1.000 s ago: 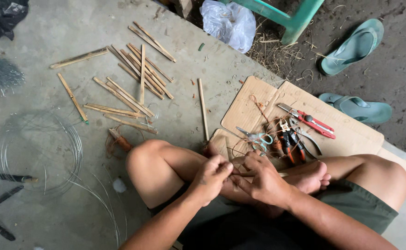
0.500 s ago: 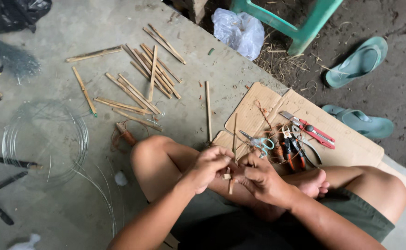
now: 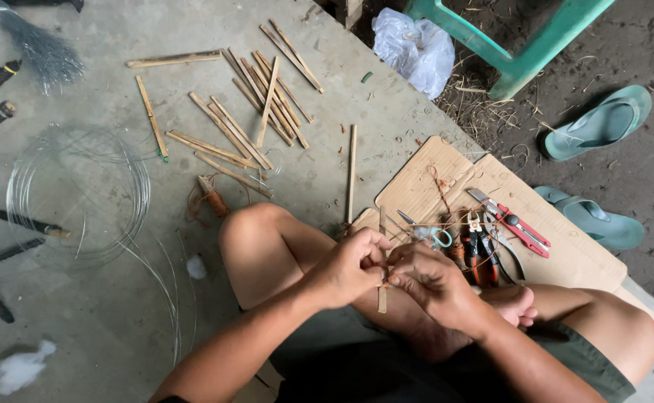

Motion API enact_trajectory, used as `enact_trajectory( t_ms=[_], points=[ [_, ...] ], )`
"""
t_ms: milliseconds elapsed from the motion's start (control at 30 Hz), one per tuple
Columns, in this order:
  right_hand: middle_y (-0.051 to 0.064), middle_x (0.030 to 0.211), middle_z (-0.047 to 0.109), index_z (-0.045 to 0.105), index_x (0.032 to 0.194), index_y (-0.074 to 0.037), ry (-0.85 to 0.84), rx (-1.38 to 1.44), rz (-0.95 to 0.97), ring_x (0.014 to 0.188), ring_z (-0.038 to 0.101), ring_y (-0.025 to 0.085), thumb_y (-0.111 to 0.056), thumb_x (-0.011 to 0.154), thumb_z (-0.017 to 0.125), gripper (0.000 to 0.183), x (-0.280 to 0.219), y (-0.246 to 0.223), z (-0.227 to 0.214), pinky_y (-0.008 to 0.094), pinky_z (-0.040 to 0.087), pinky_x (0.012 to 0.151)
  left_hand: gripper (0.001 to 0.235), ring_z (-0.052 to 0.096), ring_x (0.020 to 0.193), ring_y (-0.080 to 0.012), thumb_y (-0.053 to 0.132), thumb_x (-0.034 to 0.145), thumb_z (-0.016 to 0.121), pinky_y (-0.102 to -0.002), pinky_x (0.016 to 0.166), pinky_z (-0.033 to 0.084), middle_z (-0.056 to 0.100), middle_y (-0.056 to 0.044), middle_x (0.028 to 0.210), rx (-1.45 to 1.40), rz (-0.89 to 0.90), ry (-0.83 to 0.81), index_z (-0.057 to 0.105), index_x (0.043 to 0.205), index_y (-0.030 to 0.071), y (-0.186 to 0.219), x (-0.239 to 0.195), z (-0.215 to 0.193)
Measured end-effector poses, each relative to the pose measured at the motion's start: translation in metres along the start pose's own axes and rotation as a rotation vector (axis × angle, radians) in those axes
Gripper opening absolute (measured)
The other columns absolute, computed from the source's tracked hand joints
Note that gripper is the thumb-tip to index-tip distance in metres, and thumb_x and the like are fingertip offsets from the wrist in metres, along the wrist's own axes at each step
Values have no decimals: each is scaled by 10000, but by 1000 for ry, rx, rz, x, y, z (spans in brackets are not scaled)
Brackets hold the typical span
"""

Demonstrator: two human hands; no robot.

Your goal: The person sits on the floor and assembles small bamboo sticks into a cross-shaped structure. They use a thin wire to tie the sticks together, then use scissors to trim the excess wire and a knife to sharpen the ends of the sticks.

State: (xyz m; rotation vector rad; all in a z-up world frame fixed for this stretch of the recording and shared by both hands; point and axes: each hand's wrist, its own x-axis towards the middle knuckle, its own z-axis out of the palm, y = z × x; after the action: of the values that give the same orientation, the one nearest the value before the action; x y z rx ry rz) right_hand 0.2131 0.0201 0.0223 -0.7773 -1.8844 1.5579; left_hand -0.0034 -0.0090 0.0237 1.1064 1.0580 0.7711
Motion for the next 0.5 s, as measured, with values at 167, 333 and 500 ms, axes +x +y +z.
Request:
enact_trajectory(
  t_ms=[167, 333, 500],
  points=[
    [65, 957, 724, 669, 994, 12, 224, 264, 358, 889, 657, 114, 10, 948, 668, 46, -13, 31, 32, 269, 555, 820, 435, 661, 796, -277, -70, 837, 690, -398, 698, 528, 626, -80, 833, 697, 486, 265, 532, 1215, 77, 12, -21, 11],
    [80, 937, 725, 665, 993, 29, 336, 513, 433, 853, 670, 112, 35, 917, 700, 84, -14, 47, 36, 270, 565, 783, 478, 646, 695, -228, -78, 792, 669, -370, 644, 536, 604, -55, 785, 483, 281, 220, 518, 1230, 38, 22, -20, 12],
    [55, 946, 719, 661, 1004, 3, 330, 561, 353, 867, 670, 107, 36, 891, 730, 137, -6, 44, 26, 277, 563, 801, 488, 620, 727, -240, -79, 799, 653, -399, 701, 523, 570, -56, 796, 631, 502, 261, 522, 1257, 28, 25, -18, 14]
  ],
)
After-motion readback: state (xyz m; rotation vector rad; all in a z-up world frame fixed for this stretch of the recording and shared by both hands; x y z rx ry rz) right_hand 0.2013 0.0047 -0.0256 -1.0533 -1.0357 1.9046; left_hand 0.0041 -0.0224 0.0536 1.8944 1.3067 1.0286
